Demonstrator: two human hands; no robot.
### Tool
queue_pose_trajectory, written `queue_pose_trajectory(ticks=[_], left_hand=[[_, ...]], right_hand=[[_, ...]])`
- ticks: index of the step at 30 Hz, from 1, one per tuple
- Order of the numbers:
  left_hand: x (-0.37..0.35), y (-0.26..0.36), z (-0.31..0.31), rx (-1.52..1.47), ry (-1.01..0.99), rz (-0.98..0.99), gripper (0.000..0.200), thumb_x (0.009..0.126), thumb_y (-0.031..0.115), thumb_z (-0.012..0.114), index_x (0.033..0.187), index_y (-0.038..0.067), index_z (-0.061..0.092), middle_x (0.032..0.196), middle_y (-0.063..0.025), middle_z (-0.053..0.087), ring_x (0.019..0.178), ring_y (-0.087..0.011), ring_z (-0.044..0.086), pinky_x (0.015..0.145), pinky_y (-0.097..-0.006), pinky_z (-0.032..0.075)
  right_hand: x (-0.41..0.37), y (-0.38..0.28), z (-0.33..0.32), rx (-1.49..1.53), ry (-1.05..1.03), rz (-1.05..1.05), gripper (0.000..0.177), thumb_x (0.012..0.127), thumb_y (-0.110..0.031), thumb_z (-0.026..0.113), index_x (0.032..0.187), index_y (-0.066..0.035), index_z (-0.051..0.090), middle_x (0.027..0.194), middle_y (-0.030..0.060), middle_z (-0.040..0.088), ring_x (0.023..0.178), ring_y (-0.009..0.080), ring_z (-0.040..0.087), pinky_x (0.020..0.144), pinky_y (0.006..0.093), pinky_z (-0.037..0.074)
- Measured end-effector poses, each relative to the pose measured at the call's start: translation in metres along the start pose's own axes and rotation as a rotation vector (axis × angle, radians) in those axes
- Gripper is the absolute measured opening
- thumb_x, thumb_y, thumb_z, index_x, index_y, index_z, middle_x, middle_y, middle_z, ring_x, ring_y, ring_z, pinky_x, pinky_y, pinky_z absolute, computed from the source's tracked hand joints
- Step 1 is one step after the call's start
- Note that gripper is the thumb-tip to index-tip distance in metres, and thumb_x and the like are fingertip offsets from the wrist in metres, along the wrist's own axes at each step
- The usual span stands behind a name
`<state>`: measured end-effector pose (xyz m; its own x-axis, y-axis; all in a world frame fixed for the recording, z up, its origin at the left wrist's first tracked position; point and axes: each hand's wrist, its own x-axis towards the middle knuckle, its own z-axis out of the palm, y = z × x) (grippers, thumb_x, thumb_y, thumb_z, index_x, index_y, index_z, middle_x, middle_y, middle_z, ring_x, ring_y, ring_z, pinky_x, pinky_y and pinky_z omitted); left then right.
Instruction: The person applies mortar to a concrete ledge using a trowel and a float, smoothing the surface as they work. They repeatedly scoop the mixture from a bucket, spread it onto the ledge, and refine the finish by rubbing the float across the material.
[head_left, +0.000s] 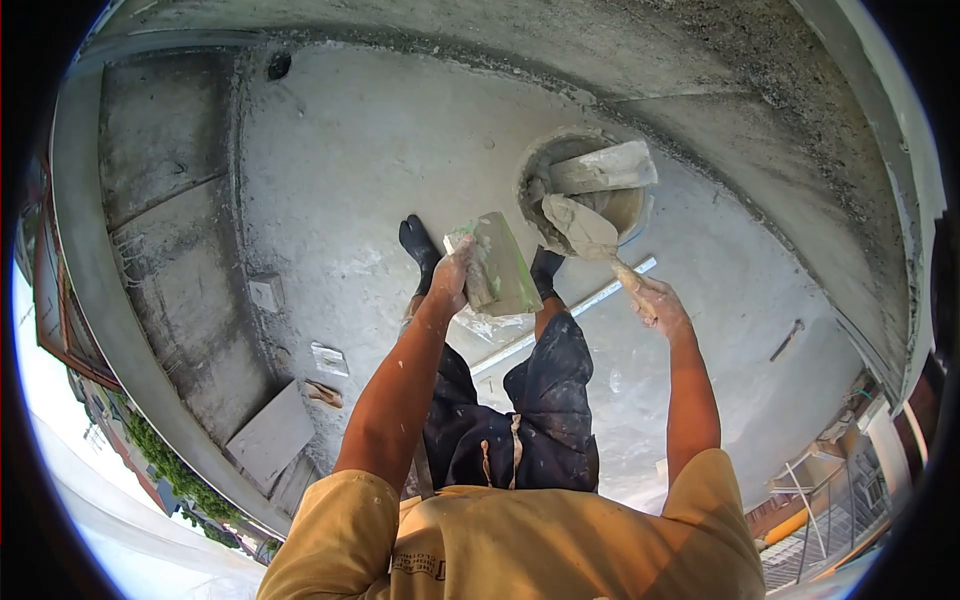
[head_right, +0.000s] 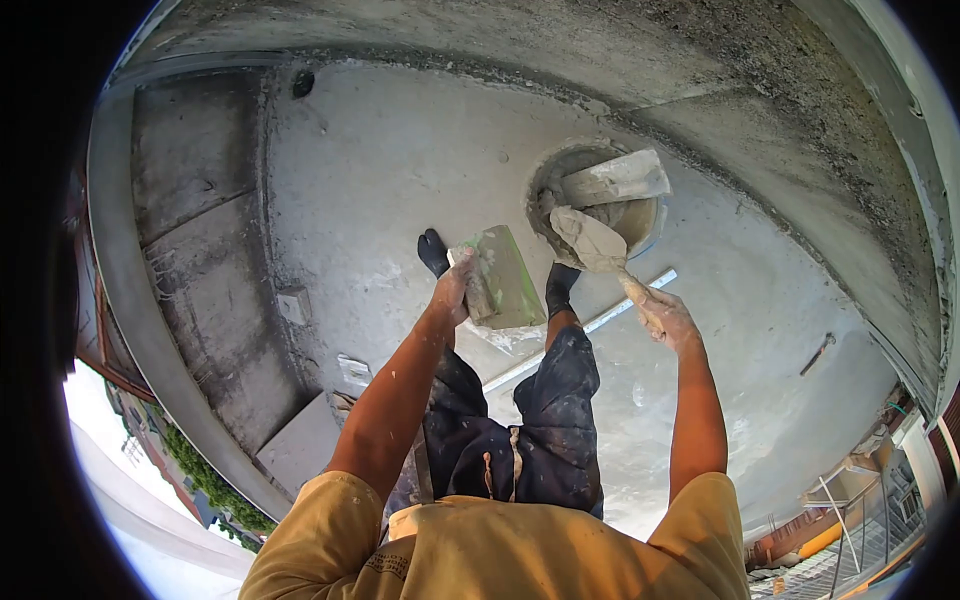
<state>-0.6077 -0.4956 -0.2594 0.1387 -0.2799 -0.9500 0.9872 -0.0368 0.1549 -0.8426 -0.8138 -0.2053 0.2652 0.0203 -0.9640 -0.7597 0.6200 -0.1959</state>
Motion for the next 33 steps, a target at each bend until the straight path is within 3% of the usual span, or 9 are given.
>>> queue_pose_trajectory(ticks=[6, 9, 13, 18, 22, 25, 28, 31, 33], left_hand=[[-0.002, 0.009, 0.036, -0.147, -0.136, -0.064, 0.049, 0.096, 0.041, 0.048, 0.131, 0.006, 0.048, 0.123, -0.0145, 0.058, 0.112, -0.0293, 0.058, 0.098, -0.0491, 0.045], [-0.013, 0.013, 0.048, -0.208, -0.205, -0.072, 0.048, 0.096, 0.039, 0.049, 0.129, 0.005, 0.049, 0.120, -0.0149, 0.060, 0.109, -0.0291, 0.060, 0.097, -0.0479, 0.046], [-0.037, 0.010, 0.047, -0.303, -0.253, -0.084, 0.047, 0.096, 0.038, 0.050, 0.125, 0.002, 0.051, 0.113, -0.0157, 0.063, 0.099, -0.0288, 0.065, 0.090, -0.0445, 0.052], [-0.055, 0.014, 0.004, -0.328, -0.233, 0.035, 0.048, 0.092, 0.035, 0.058, 0.125, 0.001, 0.052, 0.114, -0.0160, 0.063, 0.100, -0.0283, 0.065, 0.090, -0.0439, 0.052], [-0.104, 0.059, 0.003, -0.419, -0.315, 0.088, 0.047, 0.091, 0.033, 0.058, 0.127, 0.004, 0.051, 0.116, -0.0154, 0.063, 0.104, -0.0281, 0.063, 0.094, -0.0450, 0.050], [-0.133, 0.078, 0.003, -0.402, -0.398, 0.138, 0.051, 0.092, 0.034, 0.055, 0.131, 0.002, 0.047, 0.122, -0.0177, 0.059, 0.108, -0.0305, 0.062, 0.096, -0.0463, 0.049], [-0.167, 0.089, -0.002, -0.444, -0.423, 0.236, 0.053, 0.092, 0.034, 0.055, 0.132, 0.001, 0.045, 0.126, -0.0181, 0.057, 0.112, -0.0311, 0.059, 0.099, -0.0468, 0.047], [-0.208, 0.102, -0.004, -0.578, -0.457, 0.325, 0.053, 0.089, 0.028, 0.060, 0.133, 0.003, 0.045, 0.125, -0.0160, 0.058, 0.113, -0.0298, 0.059, 0.101, -0.0475, 0.044], [-0.232, 0.111, -0.009, -0.677, -0.499, 0.358, 0.054, 0.087, 0.024, 0.063, 0.134, 0.006, 0.044, 0.127, -0.0130, 0.057, 0.117, -0.0294, 0.055, 0.105, -0.0488, 0.039]], right_hand=[[-0.077, 0.029, 0.025, -0.222, -0.056, -0.187, 0.048, 0.087, -0.017, 0.065, 0.131, -0.006, 0.052, 0.081, 0.0054, 0.058, 0.061, 0.0105, 0.054, 0.045, 0.0254, 0.043], [-0.076, 0.081, 0.047, -0.711, 0.181, -0.890, 0.052, 0.084, -0.016, 0.067, 0.132, -0.008, 0.048, 0.093, 0.0120, 0.061, 0.075, 0.0232, 0.061, 0.062, 0.0360, 0.050], [-0.066, 0.113, 0.067, -1.017, 0.412, -0.785, 0.051, 0.082, -0.016, 0.068, 0.127, -0.012, 0.045, 0.094, 0.0165, 0.057, 0.082, 0.0404, 0.058, 0.071, 0.0471, 0.048], [-0.042, 0.116, 0.048, -1.263, 0.506, -0.804, 0.052, 0.082, -0.015, 0.067, 0.129, -0.010, 0.044, 0.092, 0.0156, 0.056, 0.083, 0.0387, 0.060, 0.071, 0.0481, 0.048], [-0.019, 0.068, 0.052, -1.294, 0.459, -0.415, 0.065, 0.080, -0.015, 0.068, 0.139, -0.015, 0.039, 0.107, 0.0156, 0.060, 0.093, 0.0368, 0.061, 0.080, 0.0447, 0.050], [0.053, 0.073, 0.033, -1.153, 0.407, -0.559, 0.058, 0.079, -0.015, 0.067, 0.134, -0.011, 0.048, 0.111, 0.0184, 0.061, 0.101, 0.0360, 0.061, 0.088, 0.0421, 0.050], [0.082, 0.058, 0.044, -1.254, 0.364, -0.193, 0.059, 0.079, -0.014, 0.066, 0.134, -0.006, 0.048, 0.115, 0.0203, 0.061, 0.107, 0.0361, 0.060, 0.094, 0.0393, 0.048], [0.050, 0.057, 0.097, -1.421, 0.489, -0.532, 0.062, 0.077, -0.014, 0.070, 0.133, -0.001, 0.047, 0.122, 0.0202, 0.058, 0.111, 0.0320, 0.059, 0.095, 0.0377, 0.048], [-0.045, -0.015, 0.193, -1.002, -0.081, -0.379, 0.063, 0.078, -0.010, 0.073, 0.133, 0.003, 0.046, 0.133, 0.0179, 0.051, 0.112, 0.0282, 0.060, 0.091, 0.0357, 0.051]])
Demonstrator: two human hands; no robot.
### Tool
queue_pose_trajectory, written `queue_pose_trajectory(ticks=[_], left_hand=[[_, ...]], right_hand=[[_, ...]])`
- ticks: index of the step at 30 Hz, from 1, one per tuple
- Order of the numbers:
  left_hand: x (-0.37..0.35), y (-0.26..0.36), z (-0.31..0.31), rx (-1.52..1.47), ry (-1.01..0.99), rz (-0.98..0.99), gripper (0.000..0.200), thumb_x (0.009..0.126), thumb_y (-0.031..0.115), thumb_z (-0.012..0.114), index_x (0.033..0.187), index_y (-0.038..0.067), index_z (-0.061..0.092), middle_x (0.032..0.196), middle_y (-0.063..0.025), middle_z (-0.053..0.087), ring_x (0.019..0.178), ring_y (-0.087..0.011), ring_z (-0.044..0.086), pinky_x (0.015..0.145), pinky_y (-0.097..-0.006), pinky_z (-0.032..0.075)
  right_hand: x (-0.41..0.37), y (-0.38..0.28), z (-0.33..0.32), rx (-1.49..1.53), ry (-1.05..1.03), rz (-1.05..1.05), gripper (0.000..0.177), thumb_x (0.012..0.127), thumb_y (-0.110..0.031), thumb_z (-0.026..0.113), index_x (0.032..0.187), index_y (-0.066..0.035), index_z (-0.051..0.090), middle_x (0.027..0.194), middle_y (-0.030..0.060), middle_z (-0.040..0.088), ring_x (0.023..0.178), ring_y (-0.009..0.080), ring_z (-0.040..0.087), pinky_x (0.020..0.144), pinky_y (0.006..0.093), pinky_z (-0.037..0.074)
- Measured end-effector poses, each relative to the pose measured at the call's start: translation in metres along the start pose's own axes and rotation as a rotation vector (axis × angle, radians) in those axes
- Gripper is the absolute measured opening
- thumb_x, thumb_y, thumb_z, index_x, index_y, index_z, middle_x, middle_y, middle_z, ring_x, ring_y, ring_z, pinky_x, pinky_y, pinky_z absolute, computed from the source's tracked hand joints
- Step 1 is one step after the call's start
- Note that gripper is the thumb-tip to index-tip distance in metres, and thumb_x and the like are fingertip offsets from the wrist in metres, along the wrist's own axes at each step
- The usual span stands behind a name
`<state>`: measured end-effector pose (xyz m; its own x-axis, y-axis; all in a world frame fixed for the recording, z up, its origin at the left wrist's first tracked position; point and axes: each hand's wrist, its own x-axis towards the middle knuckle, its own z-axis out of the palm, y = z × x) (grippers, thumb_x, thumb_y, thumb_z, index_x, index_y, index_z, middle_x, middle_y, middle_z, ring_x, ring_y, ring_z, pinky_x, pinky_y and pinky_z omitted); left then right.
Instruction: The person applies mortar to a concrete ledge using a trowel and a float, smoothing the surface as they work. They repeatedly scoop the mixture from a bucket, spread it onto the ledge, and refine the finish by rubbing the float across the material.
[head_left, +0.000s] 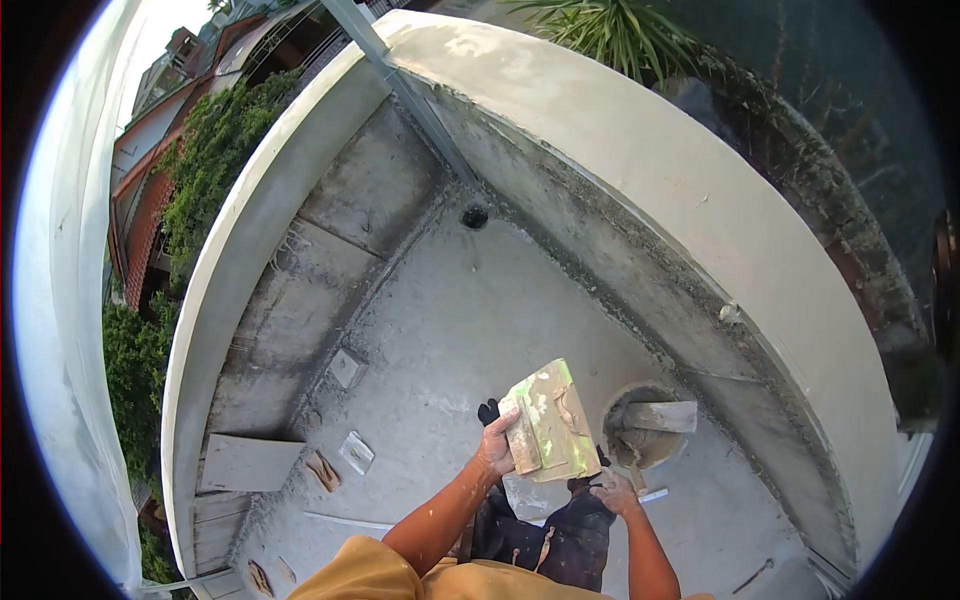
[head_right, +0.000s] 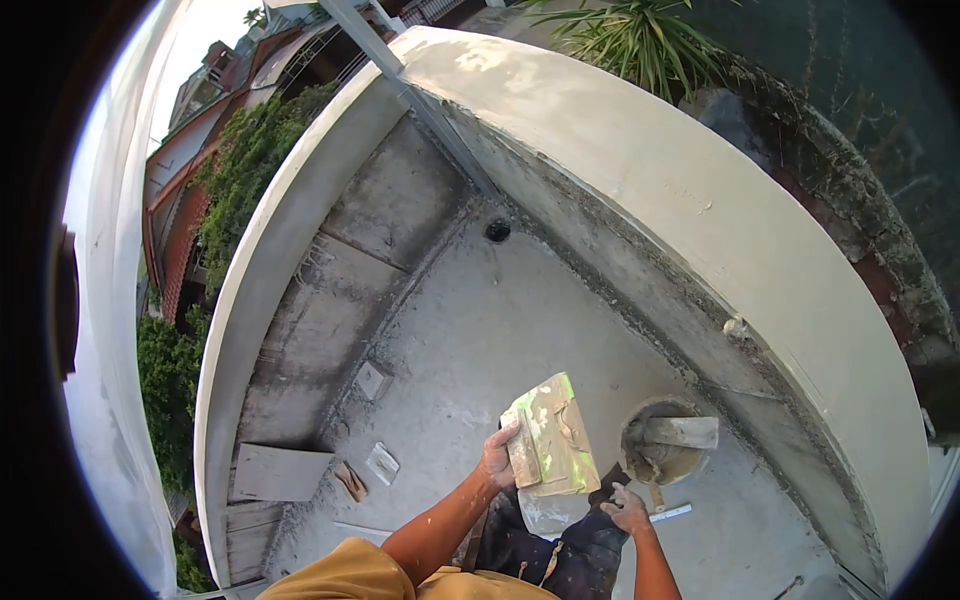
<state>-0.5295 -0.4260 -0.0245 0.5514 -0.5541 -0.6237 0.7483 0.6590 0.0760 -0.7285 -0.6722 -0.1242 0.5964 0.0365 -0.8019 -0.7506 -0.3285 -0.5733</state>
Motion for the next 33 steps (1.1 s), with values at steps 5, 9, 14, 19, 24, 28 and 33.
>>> queue_pose_trajectory(ticks=[5, 9, 14, 19, 24, 28, 33], left_hand=[[-0.033, 0.044, 0.062, -0.016, -0.131, 0.093, 0.062, 0.085, 0.024, 0.065, 0.139, 0.010, 0.038, 0.137, -0.0082, 0.048, 0.130, -0.0283, 0.042, 0.112, -0.0477, 0.027], [-0.062, 0.117, 0.111, 0.149, -0.280, 0.160, 0.061, 0.088, 0.026, 0.065, 0.139, 0.008, 0.037, 0.135, -0.0069, 0.049, 0.127, -0.0236, 0.044, 0.109, -0.0440, 0.029], [-0.093, 0.226, 0.154, 0.333, -0.387, 0.181, 0.058, 0.089, 0.031, 0.064, 0.135, 0.003, 0.042, 0.131, -0.0101, 0.053, 0.121, -0.0210, 0.050, 0.105, -0.0401, 0.035], [-0.080, 0.318, 0.216, 0.546, -0.575, 0.153, 0.055, 0.090, 0.027, 0.063, 0.133, -0.001, 0.044, 0.126, -0.0090, 0.056, 0.118, -0.0174, 0.051, 0.104, -0.0356, 0.036], [-0.002, 0.409, 0.280, 0.862, -0.610, 0.062, 0.065, 0.084, 0.035, 0.071, 0.132, -0.001, 0.047, 0.126, -0.0091, 0.056, 0.117, -0.0172, 0.050, 0.101, -0.0332, 0.036], [0.057, 0.482, 0.338, 0.864, -0.635, 0.257, 0.070, 0.087, 0.042, 0.066, 0.138, -0.001, 0.042, 0.130, -0.0116, 0.053, 0.119, -0.0187, 0.048, 0.102, -0.0332, 0.036], [0.094, 0.615, 0.338, 1.089, 0.072, 0.657, 0.057, 0.093, 0.045, 0.056, 0.129, 0.001, 0.051, 0.120, -0.0143, 0.061, 0.115, -0.0233, 0.055, 0.095, -0.0371, 0.044]], right_hand=[[-0.080, -0.242, 0.029, 1.074, -0.193, -0.383, 0.050, 0.083, -0.003, 0.069, 0.127, 0.006, 0.047, 0.109, 0.0155, 0.062, 0.096, 0.0274, 0.064, 0.075, 0.0338, 0.056], [-0.065, -0.331, 0.041, 1.013, 0.075, -0.429, 0.034, 0.082, -0.002, 0.069, 0.112, 0.006, 0.055, 0.097, 0.0139, 0.064, 0.080, 0.0229, 0.066, 0.067, 0.0325, 0.055], [-0.070, -0.429, 0.014, 1.083, -0.309, -0.662, 0.041, 0.085, -0.026, 0.067, 0.109, 0.006, 0.057, 0.101, 0.0200, 0.063, 0.077, 0.0290, 0.065, 0.065, 0.0352, 0.054], [-0.032, -0.523, 0.005, 1.345, -0.858, -0.298, 0.076, 0.090, -0.057, 0.045, 0.140, -0.001, 0.036, 0.116, 0.0343, 0.054, 0.091, 0.0408, 0.063, 0.070, 0.0471, 0.055], [0.029, -0.631, 0.003, 1.479, -1.155, -0.324, 0.094, 0.083, -0.066, 0.048, 0.132, 0.014, 0.037, 0.107, 0.0354, 0.054, 0.084, 0.0421, 0.062, 0.071, 0.0446, 0.051], [0.098, -0.719, -0.043, 1.403, -1.108, -0.545, 0.086, 0.087, -0.062, 0.047, 0.132, 0.011, 0.040, 0.112, 0.0356, 0.051, 0.088, 0.0423, 0.058, 0.075, 0.0460, 0.047], [0.199, -0.836, -0.151, 1.195, -0.864, -0.694, 0.070, 0.091, -0.051, 0.049, 0.134, 0.004, 0.041, 0.107, 0.0267, 0.055, 0.086, 0.0369, 0.060, 0.072, 0.0420, 0.050]])
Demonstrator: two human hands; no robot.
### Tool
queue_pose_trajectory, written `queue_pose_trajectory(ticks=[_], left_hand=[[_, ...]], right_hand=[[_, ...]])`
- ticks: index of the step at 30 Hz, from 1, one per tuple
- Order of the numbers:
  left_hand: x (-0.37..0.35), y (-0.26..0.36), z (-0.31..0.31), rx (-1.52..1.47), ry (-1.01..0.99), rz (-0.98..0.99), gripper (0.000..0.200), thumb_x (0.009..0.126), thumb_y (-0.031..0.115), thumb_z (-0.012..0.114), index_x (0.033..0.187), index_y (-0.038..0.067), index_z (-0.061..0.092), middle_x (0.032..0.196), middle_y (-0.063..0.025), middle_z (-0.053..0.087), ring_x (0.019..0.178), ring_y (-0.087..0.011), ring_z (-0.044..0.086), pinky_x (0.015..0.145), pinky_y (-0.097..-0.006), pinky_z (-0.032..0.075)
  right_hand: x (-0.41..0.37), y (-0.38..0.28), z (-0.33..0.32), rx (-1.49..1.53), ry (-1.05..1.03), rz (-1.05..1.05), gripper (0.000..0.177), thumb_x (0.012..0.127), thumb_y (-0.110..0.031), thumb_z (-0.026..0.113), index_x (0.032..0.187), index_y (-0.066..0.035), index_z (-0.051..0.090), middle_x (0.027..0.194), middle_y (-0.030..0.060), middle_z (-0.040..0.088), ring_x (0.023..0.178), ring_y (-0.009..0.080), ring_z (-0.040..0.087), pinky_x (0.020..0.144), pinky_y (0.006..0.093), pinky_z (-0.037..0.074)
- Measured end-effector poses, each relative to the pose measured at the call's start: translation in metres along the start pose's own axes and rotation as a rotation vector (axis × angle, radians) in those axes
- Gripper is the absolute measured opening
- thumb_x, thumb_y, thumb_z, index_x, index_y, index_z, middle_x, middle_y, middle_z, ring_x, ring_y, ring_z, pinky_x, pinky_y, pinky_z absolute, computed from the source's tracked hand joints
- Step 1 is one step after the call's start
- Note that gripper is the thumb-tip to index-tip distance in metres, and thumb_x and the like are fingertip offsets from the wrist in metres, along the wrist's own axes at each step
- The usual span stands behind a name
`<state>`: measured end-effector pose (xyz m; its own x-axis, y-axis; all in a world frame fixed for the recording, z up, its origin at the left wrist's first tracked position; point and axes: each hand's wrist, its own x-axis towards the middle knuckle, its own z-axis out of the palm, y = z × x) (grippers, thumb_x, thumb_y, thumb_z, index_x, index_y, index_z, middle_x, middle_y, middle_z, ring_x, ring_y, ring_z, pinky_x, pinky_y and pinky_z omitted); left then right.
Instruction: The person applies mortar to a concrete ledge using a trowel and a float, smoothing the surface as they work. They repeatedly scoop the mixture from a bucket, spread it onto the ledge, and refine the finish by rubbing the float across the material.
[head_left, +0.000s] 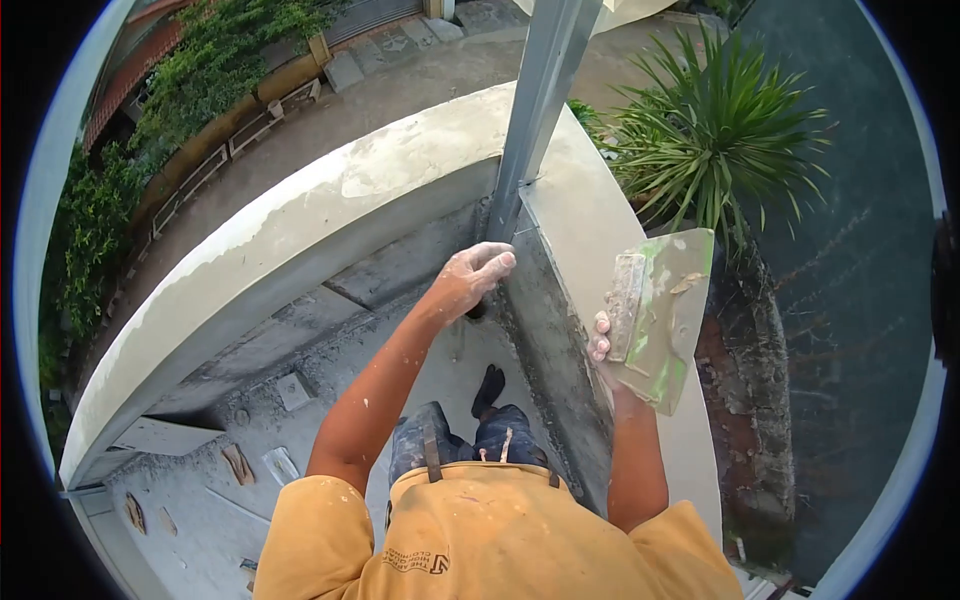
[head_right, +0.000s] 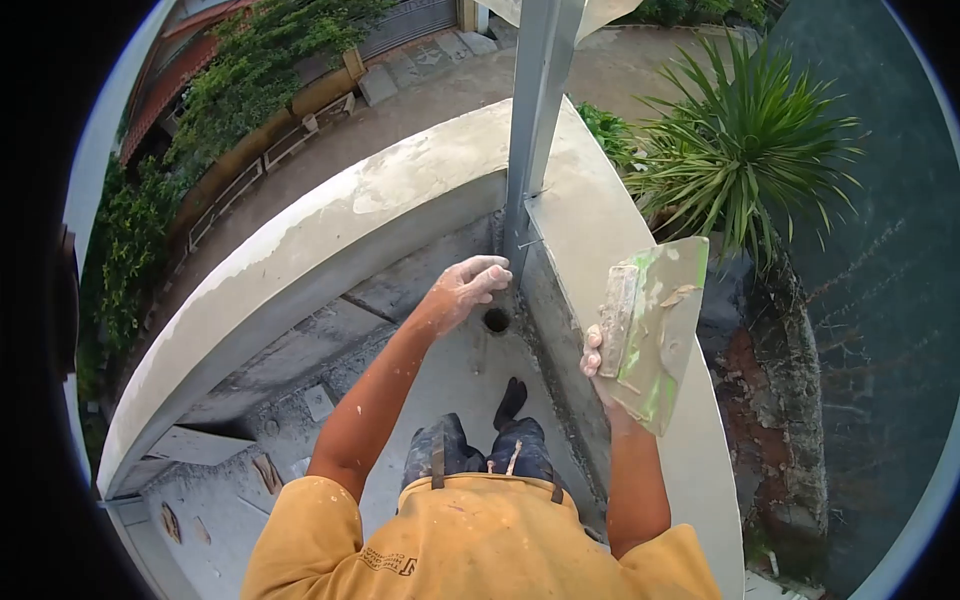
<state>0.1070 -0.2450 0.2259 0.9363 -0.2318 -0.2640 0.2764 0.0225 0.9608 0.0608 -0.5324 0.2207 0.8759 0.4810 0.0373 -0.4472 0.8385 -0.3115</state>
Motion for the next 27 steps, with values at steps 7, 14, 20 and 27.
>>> queue_pose_trajectory(ticks=[7, 14, 20, 27], left_hand=[[0.114, -0.021, -0.187, 0.813, 0.744, -0.018, 0.051, 0.092, 0.046, 0.052, 0.121, 0.005, 0.060, 0.126, -0.0202, 0.056, 0.123, -0.0344, 0.045, 0.103, -0.0437, 0.034], [0.157, -0.039, -0.211, 1.156, 0.884, -0.013, 0.053, 0.095, 0.046, 0.043, 0.136, 0.012, 0.048, 0.149, -0.0156, 0.031, 0.140, -0.0344, 0.021, 0.114, -0.0499, 0.014], [0.158, -0.035, -0.213, 1.180, 0.922, 0.021, 0.049, 0.095, 0.042, 0.047, 0.132, 0.011, 0.053, 0.144, -0.0159, 0.038, 0.139, -0.0341, 0.023, 0.114, -0.0490, 0.015], [0.159, -0.038, -0.212, 1.198, 0.936, 0.011, 0.049, 0.094, 0.042, 0.046, 0.132, 0.011, 0.052, 0.144, -0.0150, 0.040, 0.139, -0.0334, 0.023, 0.114, -0.0494, 0.014]], right_hand=[[0.204, -0.130, -0.059, -1.293, 0.719, -0.030, 0.039, 0.097, -0.041, 0.052, 0.099, -0.003, 0.061, 0.068, 0.0021, 0.055, 0.049, 0.0094, 0.050, 0.045, 0.0255, 0.043], [0.372, -0.155, -0.158, -2.135, 0.388, -0.242, 0.032, 0.092, -0.029, 0.058, 0.102, 0.002, 0.064, 0.089, 0.0087, 0.064, 0.081, 0.0210, 0.058, 0.075, 0.0344, 0.047], [0.424, -0.138, -0.206, -2.659, -0.037, -0.410, 0.043, 0.088, -0.035, 0.058, 0.115, -0.002, 0.060, 0.109, 0.0182, 0.065, 0.101, 0.0348, 0.061, 0.088, 0.0430, 0.047], [0.394, -0.171, -0.140, -2.850, 0.632, 0.037, 0.045, 0.086, -0.041, 0.056, 0.114, -0.006, 0.060, 0.108, 0.0241, 0.064, 0.102, 0.0432, 0.060, 0.087, 0.0483, 0.047]])
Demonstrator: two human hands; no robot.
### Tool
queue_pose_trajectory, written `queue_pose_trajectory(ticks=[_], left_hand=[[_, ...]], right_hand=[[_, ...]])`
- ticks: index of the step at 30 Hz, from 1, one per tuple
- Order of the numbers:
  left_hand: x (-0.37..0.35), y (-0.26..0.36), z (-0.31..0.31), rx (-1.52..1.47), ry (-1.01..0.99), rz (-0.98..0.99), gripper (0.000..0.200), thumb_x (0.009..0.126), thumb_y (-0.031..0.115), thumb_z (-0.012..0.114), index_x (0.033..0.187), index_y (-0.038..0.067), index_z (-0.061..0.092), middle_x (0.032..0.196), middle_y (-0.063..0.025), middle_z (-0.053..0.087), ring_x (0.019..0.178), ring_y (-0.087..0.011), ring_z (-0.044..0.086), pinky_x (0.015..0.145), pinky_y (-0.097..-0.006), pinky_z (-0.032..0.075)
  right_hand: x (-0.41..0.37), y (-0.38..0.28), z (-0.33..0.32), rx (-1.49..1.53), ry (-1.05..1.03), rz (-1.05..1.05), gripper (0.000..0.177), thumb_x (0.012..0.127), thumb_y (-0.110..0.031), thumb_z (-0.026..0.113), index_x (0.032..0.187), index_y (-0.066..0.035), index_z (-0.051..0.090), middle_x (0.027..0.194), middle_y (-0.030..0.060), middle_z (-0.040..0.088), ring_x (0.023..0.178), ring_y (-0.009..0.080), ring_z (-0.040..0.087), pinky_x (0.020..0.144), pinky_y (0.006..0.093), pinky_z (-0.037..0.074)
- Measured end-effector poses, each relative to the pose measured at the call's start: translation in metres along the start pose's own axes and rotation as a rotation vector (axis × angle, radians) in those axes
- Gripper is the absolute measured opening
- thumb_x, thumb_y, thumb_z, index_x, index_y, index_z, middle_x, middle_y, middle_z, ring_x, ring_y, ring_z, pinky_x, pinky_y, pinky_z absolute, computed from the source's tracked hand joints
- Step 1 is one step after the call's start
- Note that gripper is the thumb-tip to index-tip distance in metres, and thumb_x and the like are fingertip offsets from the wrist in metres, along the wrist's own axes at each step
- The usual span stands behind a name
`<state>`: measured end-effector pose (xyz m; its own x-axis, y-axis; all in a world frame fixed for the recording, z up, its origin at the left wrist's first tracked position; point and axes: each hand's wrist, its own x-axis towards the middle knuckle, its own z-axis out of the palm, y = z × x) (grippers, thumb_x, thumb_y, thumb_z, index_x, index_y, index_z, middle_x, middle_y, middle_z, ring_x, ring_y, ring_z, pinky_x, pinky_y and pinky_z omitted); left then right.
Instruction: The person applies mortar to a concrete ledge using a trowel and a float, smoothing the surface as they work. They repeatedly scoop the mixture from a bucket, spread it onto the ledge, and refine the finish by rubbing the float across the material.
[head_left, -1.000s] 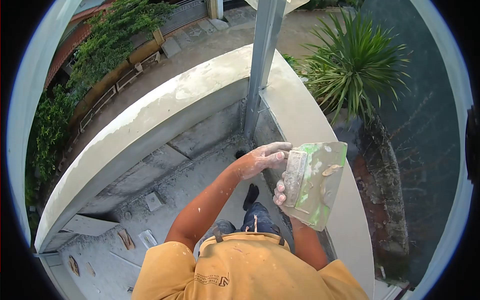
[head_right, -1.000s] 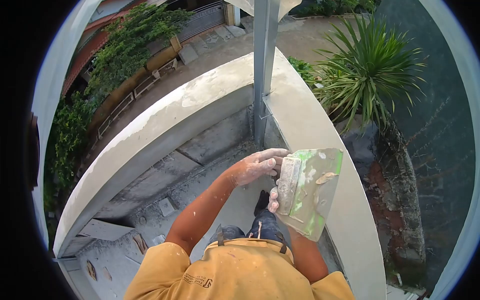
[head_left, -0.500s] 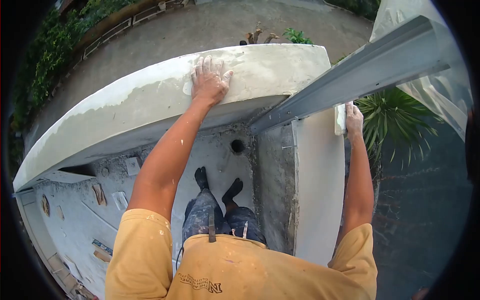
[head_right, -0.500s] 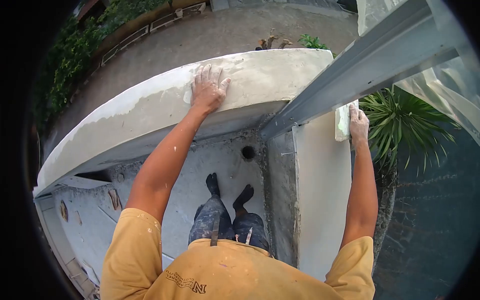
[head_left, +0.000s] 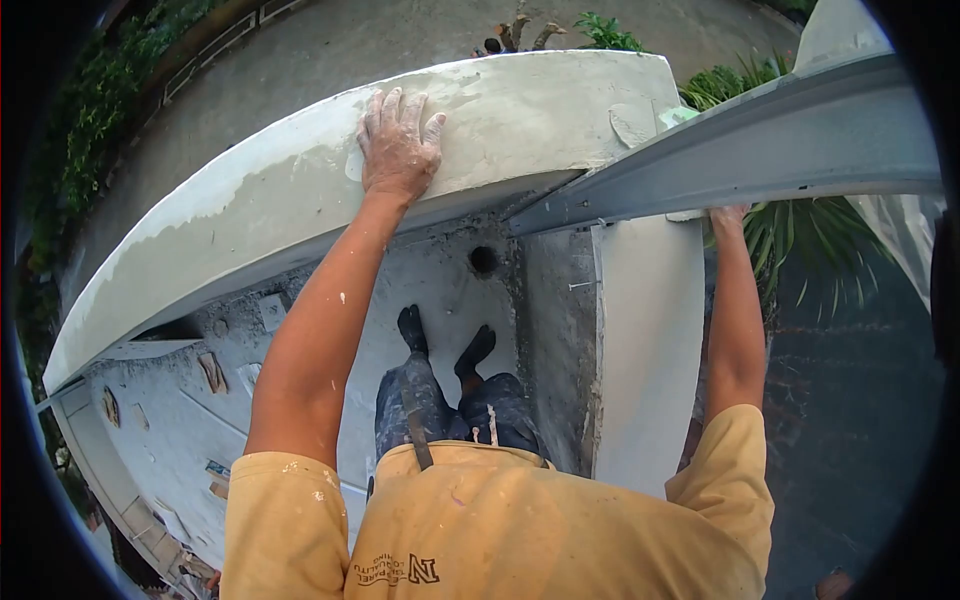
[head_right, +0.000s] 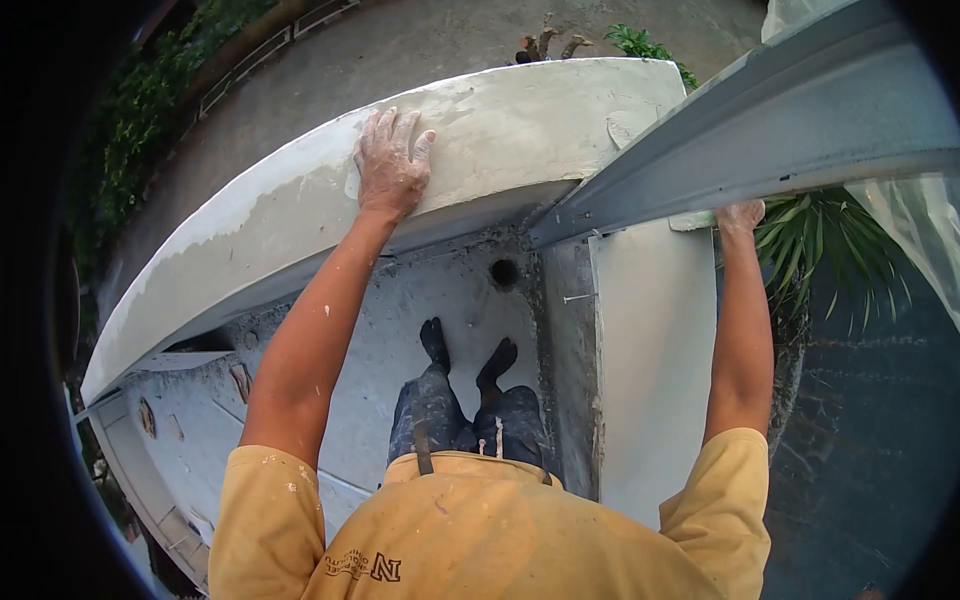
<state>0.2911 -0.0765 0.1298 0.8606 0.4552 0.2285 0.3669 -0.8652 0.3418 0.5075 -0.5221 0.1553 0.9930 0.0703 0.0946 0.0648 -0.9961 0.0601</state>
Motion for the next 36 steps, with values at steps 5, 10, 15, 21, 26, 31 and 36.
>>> queue_pose_trajectory(ticks=[5, 10, 15, 21, 26, 31, 36], left_hand=[[0.000, 0.001, 0.006, 0.076, 0.023, 0.009, 0.048, 0.095, 0.043, 0.046, 0.132, 0.013, 0.053, 0.144, -0.0140, 0.040, 0.139, -0.0319, 0.024, 0.114, -0.0480, 0.015], [0.002, -0.010, 0.019, 0.108, 0.106, 0.080, 0.046, 0.095, 0.042, 0.046, 0.127, 0.012, 0.057, 0.139, -0.0162, 0.046, 0.135, -0.0332, 0.032, 0.112, -0.0469, 0.021], [0.006, -0.015, 0.019, 0.115, 0.139, 0.219, 0.044, 0.097, 0.036, 0.043, 0.120, 0.003, 0.060, 0.125, -0.0203, 0.056, 0.123, -0.0360, 0.045, 0.107, -0.0441, 0.029], [0.005, -0.013, 0.015, 0.112, 0.064, 0.239, 0.045, 0.098, 0.033, 0.041, 0.123, -0.002, 0.057, 0.126, -0.0221, 0.055, 0.121, -0.0372, 0.046, 0.105, -0.0435, 0.030], [0.002, 0.003, 0.009, 0.148, 0.020, 0.173, 0.045, 0.098, 0.033, 0.041, 0.125, 0.000, 0.055, 0.128, -0.0202, 0.054, 0.124, -0.0353, 0.043, 0.106, -0.0433, 0.029], [0.000, 0.012, 0.005, 0.141, -0.003, 0.133, 0.044, 0.098, 0.033, 0.042, 0.126, 0.000, 0.055, 0.128, -0.0217, 0.054, 0.124, -0.0360, 0.043, 0.106, -0.0435, 0.030], [0.000, 0.014, 0.001, 0.093, -0.026, 0.153, 0.045, 0.097, 0.031, 0.043, 0.125, -0.002, 0.055, 0.129, -0.0229, 0.052, 0.123, -0.0364, 0.044, 0.105, -0.0435, 0.031]], right_hand=[[-0.024, 0.007, -0.048, 0.341, 0.141, 0.212, 0.066, 0.084, -0.060, 0.053, 0.129, -0.012, 0.053, 0.118, 0.0227, 0.062, 0.111, 0.0418, 0.057, 0.095, 0.0479, 0.043], [-0.029, -0.026, -0.038, 0.344, 0.104, -0.056, 0.069, 0.083, -0.062, 0.053, 0.135, -0.015, 0.048, 0.118, 0.0175, 0.063, 0.111, 0.0377, 0.059, 0.093, 0.0470, 0.045], [-0.018, -0.079, -0.008, 0.329, 0.135, -0.276, 0.042, 0.081, -0.050, 0.058, 0.090, -0.012, 0.072, 0.087, 0.0171, 0.069, 0.085, 0.0343, 0.068, 0.076, 0.0471, 0.053], [0.006, -0.059, 0.029, 0.428, 0.250, -0.037, 0.030, 0.082, -0.028, 0.056, 0.081, -0.003, 0.072, 0.082, 0.0180, 0.069, 0.079, 0.0312, 0.070, 0.069, 0.0439, 0.055], [-0.028, -0.023, 0.002, 0.524, 0.303, -0.019, 0.040, 0.084, -0.040, 0.058, 0.112, -0.011, 0.060, 0.102, 0.0176, 0.066, 0.096, 0.0333, 0.065, 0.082, 0.0460, 0.050], [-0.064, -0.062, 0.003, 0.607, 0.220, -0.100, 0.046, 0.088, -0.041, 0.059, 0.120, -0.008, 0.056, 0.092, 0.0218, 0.068, 0.092, 0.0362, 0.067, 0.083, 0.0475, 0.051], [-0.047, -0.053, -0.012, 0.517, 0.163, -0.041, 0.046, 0.088, -0.040, 0.061, 0.120, -0.008, 0.055, 0.088, 0.0204, 0.068, 0.089, 0.0348, 0.068, 0.081, 0.0475, 0.052]])
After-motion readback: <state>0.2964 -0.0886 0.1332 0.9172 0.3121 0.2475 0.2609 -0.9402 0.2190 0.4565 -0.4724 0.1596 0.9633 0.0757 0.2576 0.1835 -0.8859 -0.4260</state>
